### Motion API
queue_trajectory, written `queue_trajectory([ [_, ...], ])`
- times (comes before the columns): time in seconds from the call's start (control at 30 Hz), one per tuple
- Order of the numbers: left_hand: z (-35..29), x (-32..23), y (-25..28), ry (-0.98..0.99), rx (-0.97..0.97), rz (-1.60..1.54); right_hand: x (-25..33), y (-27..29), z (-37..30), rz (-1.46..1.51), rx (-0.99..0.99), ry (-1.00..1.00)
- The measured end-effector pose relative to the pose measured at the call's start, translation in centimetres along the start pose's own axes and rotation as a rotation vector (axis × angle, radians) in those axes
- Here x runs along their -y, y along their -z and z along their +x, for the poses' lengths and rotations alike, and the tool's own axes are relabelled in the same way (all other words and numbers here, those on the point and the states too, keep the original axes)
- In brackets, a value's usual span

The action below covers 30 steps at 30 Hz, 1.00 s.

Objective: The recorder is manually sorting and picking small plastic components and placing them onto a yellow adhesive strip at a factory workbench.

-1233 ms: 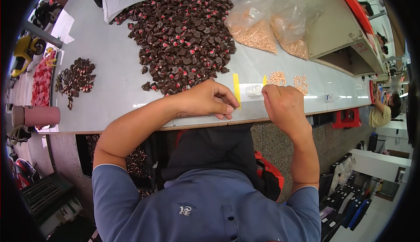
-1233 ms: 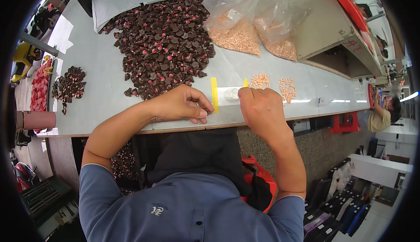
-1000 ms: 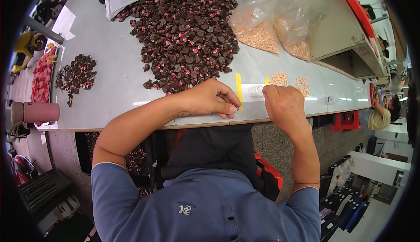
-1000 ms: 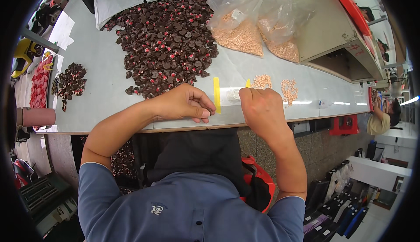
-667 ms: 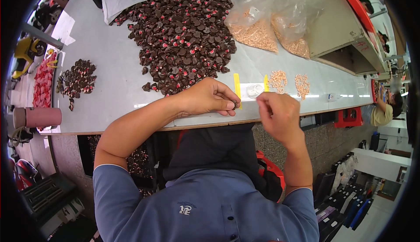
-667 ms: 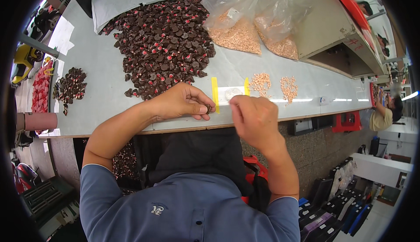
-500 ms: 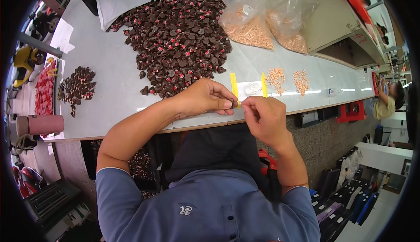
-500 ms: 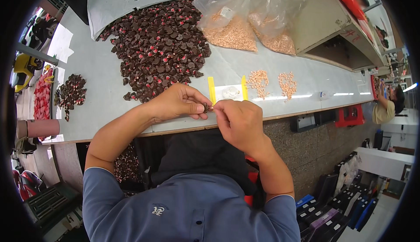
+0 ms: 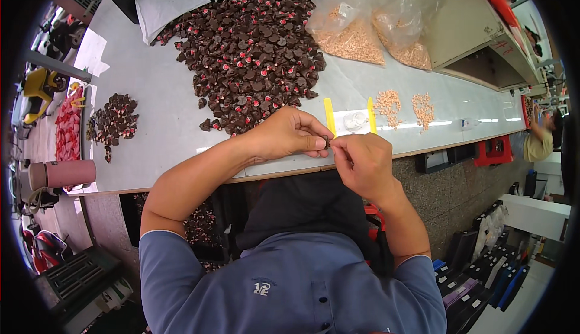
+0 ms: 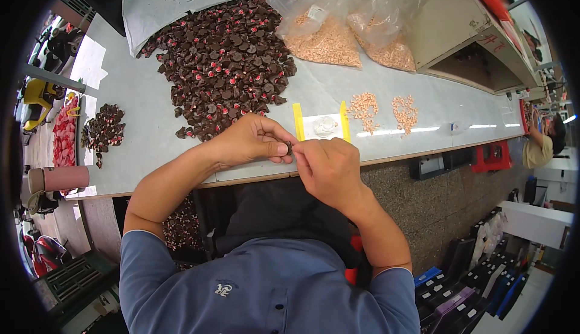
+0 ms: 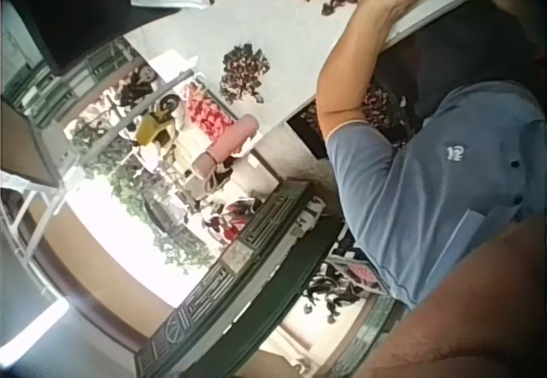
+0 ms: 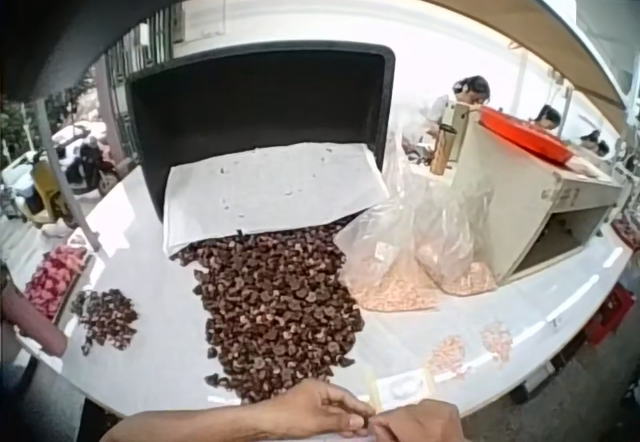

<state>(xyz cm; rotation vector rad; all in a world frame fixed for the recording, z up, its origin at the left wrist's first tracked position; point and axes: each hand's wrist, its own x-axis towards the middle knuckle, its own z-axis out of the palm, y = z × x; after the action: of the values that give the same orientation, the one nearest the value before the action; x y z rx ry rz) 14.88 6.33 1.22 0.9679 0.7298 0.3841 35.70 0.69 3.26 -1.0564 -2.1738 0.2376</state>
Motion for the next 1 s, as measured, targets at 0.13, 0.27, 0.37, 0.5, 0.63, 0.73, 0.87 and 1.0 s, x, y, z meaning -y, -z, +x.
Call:
queue_trajectory([
  [0.13,0.1,0.1,0.2,0.001,-0.005,0.023,-0.4,-0.1,-0.3,-0.059,0.063,0.073],
  [0.27,0.3,0.1,-0.1,-0.013,0.013,0.013,-1.4,1.0,-1.3,0.198,-0.067,-0.067],
  [0.37,0.1,0.0,-0.4,-0.023,0.018,0.064,-3.1,3.7,-3.2,0.172,-0.263,-0.353],
  [0.5,-0.6,-0.5,-0.6,-0.002,-0.005,0.123,-7.2,7.9,-6.3,0.063,-0.447,-0.675],
  [0.63,-0.5,0.0,-0.5,0.026,-0.038,0.086,-9.4,10.3,-8.1,-0.173,-0.317,-0.802],
  [0.73,-0.2,0.0,-0.5,0.034,-0.033,0.089,-10.3,10.0,-8.3,-0.32,-0.179,-0.775],
  [0.87,0.1,-0.2,-0.6,0.024,-0.024,0.081,-10.3,9.5,-7.6,-0.399,-0.107,-0.822],
  [1.0,-0.3,-1.0,-1.1,0.061,-0.063,0.138,-11.0,8.8,-8.0,-0.5,-0.113,-0.712],
])
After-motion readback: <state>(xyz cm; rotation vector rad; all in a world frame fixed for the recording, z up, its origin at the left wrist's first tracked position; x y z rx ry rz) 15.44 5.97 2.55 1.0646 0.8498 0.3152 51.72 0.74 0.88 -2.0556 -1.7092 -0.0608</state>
